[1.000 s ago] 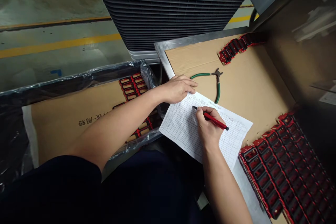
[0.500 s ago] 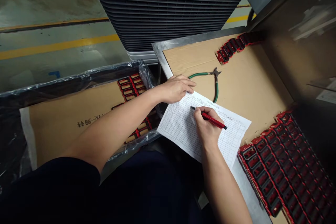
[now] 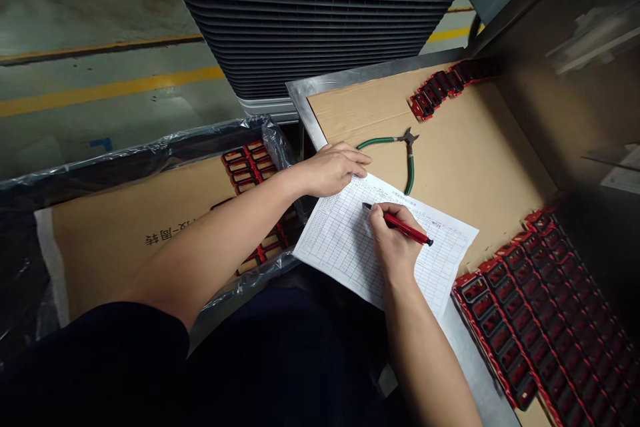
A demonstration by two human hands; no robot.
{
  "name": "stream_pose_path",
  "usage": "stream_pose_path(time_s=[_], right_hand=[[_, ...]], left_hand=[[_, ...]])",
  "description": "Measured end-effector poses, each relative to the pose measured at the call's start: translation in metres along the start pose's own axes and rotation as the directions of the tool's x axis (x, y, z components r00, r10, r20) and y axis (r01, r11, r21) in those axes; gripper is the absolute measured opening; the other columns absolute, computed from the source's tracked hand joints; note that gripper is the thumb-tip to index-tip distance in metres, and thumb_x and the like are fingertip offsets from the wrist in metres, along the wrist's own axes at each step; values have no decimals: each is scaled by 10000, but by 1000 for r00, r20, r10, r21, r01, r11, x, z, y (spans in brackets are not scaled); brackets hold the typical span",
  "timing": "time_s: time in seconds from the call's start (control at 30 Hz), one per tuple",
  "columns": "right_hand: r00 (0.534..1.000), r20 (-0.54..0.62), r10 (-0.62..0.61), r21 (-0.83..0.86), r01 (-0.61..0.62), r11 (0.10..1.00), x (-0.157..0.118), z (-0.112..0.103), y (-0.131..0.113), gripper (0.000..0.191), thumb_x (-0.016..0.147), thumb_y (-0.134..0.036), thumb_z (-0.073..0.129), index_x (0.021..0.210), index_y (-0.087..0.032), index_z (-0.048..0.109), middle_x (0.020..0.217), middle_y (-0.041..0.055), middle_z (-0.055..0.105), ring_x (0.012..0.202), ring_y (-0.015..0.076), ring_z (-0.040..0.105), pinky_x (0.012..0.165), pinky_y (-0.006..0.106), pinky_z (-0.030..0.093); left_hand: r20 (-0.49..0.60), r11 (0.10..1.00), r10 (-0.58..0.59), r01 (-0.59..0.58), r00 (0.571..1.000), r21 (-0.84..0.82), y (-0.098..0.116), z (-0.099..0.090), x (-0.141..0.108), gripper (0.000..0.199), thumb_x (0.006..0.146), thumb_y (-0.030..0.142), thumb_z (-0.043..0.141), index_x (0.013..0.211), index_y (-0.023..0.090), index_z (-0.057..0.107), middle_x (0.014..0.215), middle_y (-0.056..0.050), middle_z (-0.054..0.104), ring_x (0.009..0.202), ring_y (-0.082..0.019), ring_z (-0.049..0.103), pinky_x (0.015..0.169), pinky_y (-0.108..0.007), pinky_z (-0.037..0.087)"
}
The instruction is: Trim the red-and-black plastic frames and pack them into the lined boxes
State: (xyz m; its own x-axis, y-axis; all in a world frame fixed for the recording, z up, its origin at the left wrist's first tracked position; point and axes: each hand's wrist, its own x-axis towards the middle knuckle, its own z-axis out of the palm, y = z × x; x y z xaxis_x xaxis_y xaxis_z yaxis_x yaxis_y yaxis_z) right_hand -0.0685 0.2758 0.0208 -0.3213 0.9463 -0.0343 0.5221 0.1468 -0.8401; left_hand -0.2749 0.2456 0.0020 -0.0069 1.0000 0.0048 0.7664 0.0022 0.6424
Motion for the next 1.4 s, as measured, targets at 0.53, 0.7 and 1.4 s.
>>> stream_pose_path(time_s=[0.53, 0.7, 1.4], right_hand=[[998, -54, -42, 69, 46, 997, 0, 3, 3, 180, 776, -376, 725, 723, -207, 694, 693, -3, 699, 670, 181, 622, 665, 308, 488], [999, -42, -11, 81, 15, 997, -1, 4, 4, 184, 768, -379, 740, 741, -202, 695, 691, -5, 697, 658, 178, 618, 655, 311, 484], [919, 79, -387, 23, 387, 922, -34, -71, 23, 161, 936, -354, 677, 1033, -266, 771, 982, 47, 809, 963, 247, 765, 861, 403, 594]], left_hand=[[-23, 1000, 9, -9, 1000, 14, -1, 1, 0, 407, 930, 110, 474, 1165, 282, 758, 1461, 23, 623, 1389, -225, 486, 1199, -452, 350], [-40, 1000, 19, -19, 999, 5, -1, 2, -1, 404, 922, 105, 479, 1126, 303, 767, 1439, 42, 640, 1374, -215, 500, 1193, -438, 352], [-68, 999, -47, 49, 997, 24, 7, 6, -2, 259, 957, 210, 543, 1055, 279, 772, 1462, 16, 617, 1381, -246, 476, 1174, -481, 326]])
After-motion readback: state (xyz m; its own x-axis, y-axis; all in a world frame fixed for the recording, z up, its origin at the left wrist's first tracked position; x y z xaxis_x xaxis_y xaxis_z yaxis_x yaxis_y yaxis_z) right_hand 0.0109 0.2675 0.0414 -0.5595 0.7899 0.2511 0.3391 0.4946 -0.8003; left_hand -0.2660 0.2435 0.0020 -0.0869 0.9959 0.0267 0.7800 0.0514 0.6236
